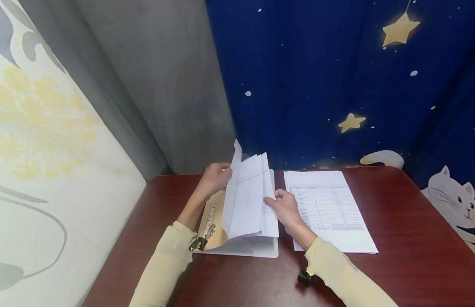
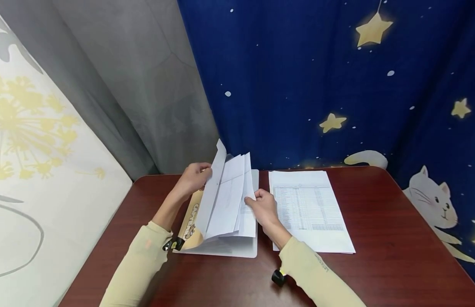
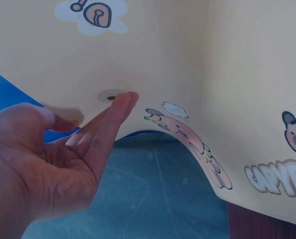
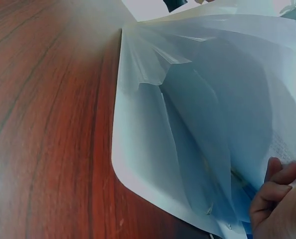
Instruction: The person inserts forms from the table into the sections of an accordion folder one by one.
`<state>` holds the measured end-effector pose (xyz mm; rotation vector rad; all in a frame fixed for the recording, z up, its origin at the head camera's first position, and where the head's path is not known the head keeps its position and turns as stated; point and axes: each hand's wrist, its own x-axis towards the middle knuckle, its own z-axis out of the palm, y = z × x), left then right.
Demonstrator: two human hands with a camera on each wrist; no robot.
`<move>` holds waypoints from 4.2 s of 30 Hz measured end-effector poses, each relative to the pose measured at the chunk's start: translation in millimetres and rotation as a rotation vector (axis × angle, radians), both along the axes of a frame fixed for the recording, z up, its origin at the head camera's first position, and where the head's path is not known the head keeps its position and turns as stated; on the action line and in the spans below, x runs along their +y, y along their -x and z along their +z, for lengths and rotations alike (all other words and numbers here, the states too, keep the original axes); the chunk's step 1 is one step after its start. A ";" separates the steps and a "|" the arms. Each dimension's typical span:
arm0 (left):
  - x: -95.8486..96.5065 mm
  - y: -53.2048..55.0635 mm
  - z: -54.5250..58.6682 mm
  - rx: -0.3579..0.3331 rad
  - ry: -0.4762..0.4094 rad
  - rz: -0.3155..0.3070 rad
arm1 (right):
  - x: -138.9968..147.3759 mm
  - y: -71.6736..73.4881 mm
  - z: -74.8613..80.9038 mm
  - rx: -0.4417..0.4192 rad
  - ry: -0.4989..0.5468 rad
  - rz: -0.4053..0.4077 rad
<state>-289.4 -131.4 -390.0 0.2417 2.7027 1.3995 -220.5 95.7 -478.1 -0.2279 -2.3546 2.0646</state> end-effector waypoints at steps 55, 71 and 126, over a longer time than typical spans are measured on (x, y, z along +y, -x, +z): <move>-7.7 2.8 1.8 -0.005 -0.016 0.033 | 17.1 -15.5 12.9 0.100 -0.146 0.042; -9.8 3.8 2.3 0.016 -0.017 0.012 | 87.9 -37.5 37.1 0.127 -0.369 0.026; -8.0 4.1 -2.7 0.009 -0.028 0.012 | 231.9 -10.2 -18.6 -0.139 -0.843 -0.193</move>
